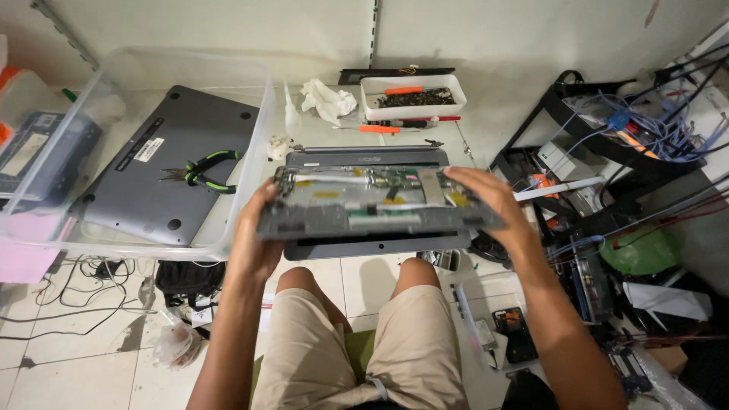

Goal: The person works on a disassembled laptop, using pliers to manipulate a component on the motherboard and a screwdriver to remove screws. The person also lifts the laptop screen to inspect the internal connections.

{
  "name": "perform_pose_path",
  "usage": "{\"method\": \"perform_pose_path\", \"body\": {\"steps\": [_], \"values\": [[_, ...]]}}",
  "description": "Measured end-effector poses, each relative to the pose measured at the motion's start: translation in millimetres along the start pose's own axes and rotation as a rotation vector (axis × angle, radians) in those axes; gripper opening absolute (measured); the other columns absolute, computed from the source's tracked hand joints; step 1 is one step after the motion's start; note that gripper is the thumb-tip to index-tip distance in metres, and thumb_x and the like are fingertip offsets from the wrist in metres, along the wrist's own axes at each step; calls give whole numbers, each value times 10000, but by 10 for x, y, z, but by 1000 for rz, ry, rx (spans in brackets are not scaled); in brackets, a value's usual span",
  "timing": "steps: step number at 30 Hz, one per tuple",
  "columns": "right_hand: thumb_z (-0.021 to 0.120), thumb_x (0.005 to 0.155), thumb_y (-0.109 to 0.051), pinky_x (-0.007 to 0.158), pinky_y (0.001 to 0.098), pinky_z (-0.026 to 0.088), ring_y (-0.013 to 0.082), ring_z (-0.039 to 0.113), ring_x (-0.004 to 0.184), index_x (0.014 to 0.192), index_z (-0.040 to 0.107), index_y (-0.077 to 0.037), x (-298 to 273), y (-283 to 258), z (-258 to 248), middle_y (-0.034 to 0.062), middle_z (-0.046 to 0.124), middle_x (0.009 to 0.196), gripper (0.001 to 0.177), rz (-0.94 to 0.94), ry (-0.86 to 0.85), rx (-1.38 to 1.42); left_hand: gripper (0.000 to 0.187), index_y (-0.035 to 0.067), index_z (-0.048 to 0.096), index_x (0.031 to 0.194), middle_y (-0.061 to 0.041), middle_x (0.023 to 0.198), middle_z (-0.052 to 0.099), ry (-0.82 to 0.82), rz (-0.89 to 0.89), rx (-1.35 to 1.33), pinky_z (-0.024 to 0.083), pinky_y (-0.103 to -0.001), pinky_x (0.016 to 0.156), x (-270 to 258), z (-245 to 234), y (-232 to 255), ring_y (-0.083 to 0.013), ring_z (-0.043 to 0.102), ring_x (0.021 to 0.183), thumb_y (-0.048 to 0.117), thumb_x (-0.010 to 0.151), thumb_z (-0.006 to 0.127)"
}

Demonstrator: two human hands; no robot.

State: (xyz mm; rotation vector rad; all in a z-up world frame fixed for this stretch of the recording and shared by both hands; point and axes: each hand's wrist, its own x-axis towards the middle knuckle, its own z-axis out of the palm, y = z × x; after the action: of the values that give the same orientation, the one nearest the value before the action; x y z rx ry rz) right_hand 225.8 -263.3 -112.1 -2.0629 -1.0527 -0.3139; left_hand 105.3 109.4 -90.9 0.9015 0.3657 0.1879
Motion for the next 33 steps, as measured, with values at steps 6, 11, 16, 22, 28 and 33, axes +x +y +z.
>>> {"method": "perform_pose_path", "body": {"steps": [6, 11, 16, 22, 28, 33], "values": [[686, 943, -99, 748, 424, 501, 363, 682, 785, 905, 739, -8, 548, -517, -228, 178, 709, 820, 112, 180, 79, -31, 872, -102, 244, 1443, -332, 1170, 578, -145, 32, 21, 516, -508, 995, 276, 172, 131, -385, 645, 1063, 617, 954, 310], [731, 925, -207, 429, 350, 253, 214, 296, 397, 698, 581, 24, 665, 4, -314, 168, 527, 573, 357, 274, -5, -145, 657, -142, 231, 1457, -299, 1022, 622, -115, 162, 390, 575, -483, 889, 418, 183, 184, -388, 705, 887, 289, 968, 316], [701, 946, -148, 402, 294, 293, 126, 405, 412, 959, 743, -15, 797, -68, -373, 133, 699, 743, 140, 395, -72, -105, 432, -120, 410, 1314, -262, 1012, 599, -18, 545, 987, 602, -408, 690, 771, -6, -84, -346, 716, 724, 28, 921, 508], [661, 969, -80, 831, 414, 514, 317, 704, 863, 1041, 703, 53, 838, -99, -377, 210, 712, 903, 157, 405, -75, 1, 398, 41, 417, 1232, -222, 1073, 562, 136, 760, 1291, 542, -592, 780, 920, 11, -172, -489, 639, 934, 72, 884, 609], [656, 964, -75, 817, 399, 542, 318, 695, 901, 1102, 674, 76, 838, 130, -347, 260, 673, 1015, 205, 405, -72, 73, 523, -69, 321, 1325, -326, 975, 609, 104, 881, 1322, 531, -647, 706, 1191, -23, -261, -548, 641, 848, -6, 882, 591], [641, 941, -37, 884, 440, 530, 405, 655, 1044, 1210, 622, 106, 939, 38, -353, 295, 637, 1131, 306, 406, -198, -15, 494, -62, 328, 1303, -311, 966, 612, 53, 792, 1385, 505, -651, 761, 1311, -86, -244, -551, 632, 869, 24, 884, 575]]}}
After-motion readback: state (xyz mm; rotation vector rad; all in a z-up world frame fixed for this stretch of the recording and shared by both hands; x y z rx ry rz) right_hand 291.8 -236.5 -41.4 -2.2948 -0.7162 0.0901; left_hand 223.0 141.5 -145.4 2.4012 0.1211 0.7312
